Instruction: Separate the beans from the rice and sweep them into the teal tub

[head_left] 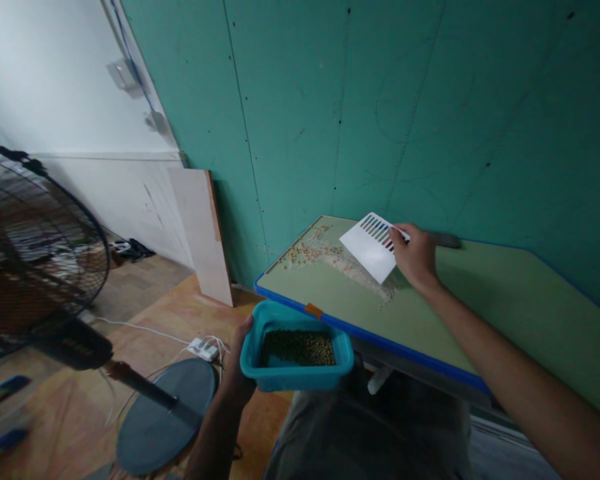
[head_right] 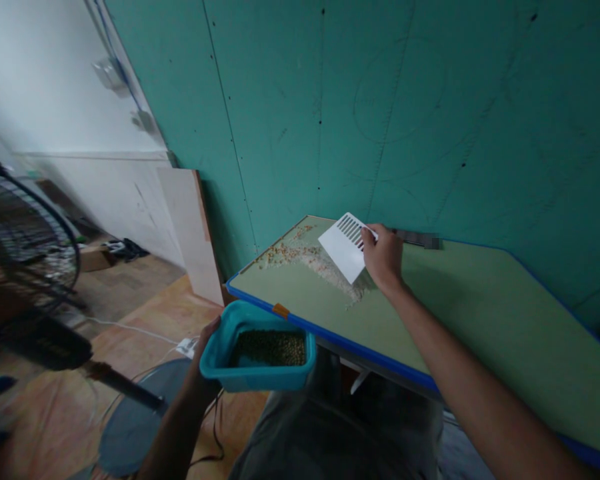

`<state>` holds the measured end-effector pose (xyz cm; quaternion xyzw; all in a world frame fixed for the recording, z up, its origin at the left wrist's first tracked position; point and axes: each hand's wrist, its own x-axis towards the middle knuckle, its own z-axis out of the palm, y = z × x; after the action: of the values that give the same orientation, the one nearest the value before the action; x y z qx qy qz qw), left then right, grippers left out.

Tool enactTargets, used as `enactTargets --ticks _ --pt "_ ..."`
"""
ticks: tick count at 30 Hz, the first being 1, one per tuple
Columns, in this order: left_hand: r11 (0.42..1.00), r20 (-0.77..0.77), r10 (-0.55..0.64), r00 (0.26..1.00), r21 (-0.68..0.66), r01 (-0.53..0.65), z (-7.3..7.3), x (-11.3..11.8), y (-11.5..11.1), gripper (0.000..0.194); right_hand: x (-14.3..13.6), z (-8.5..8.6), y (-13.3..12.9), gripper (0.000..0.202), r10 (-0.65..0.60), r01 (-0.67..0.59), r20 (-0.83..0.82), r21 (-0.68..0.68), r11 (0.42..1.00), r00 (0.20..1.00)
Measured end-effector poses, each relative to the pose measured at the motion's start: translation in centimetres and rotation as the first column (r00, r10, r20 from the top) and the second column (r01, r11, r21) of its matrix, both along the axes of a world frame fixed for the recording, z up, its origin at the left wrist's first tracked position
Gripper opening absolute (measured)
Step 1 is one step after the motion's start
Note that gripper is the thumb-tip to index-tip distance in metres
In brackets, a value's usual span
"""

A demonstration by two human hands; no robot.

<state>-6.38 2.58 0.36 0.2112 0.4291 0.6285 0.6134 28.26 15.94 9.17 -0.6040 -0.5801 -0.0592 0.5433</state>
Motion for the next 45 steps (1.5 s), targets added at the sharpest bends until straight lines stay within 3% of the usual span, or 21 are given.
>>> enactTargets --ticks 7,14,21,30,34,45 --pt "0.996 -0.018 -0.042 0.999 0.075 0.044 -0.4 0.1 0.0 0.023 0.2 -0.1 0.6 0.036 -0.093 0.093 0.017 0.016 0.996 0.995" --pt "0.994 0.015 0.096 0.995 -0.060 -0.095 0.4 0.2 -0.3 0.013 0.9 -1.1 1.1 0.032 -0.113 0.114 0.008 -0.022 0.993 0.994" --pt "0.995 -0.005 0.099 0.995 0.010 -0.099 0.6 0.1 -0.4 0.010 0.2 -1.1 0.9 0.035 -0.008 0.007 -0.017 -0.061 0.998 1.000" --pt "0.999 -0.036 0.035 0.999 0.025 -0.034 0.4 0.4 -0.1 0.020 -1.9 -0.6 0.0 0.037 0.081 -0.082 -0.015 -0.040 0.996 0.997" --pt "0.994 -0.035 0.090 0.995 0.058 -0.088 0.8 0.5 -0.4 0.012 -3.7 -0.4 -0.8 0.035 0.127 -0.127 -0.008 -0.015 0.992 0.992" --pt "0.997 -0.053 0.080 0.995 0.027 -0.079 0.8 0.6 -0.5 0.017 -5.8 0.3 -2.2 0.035 0.323 -0.324 -0.053 -0.014 0.946 0.945"
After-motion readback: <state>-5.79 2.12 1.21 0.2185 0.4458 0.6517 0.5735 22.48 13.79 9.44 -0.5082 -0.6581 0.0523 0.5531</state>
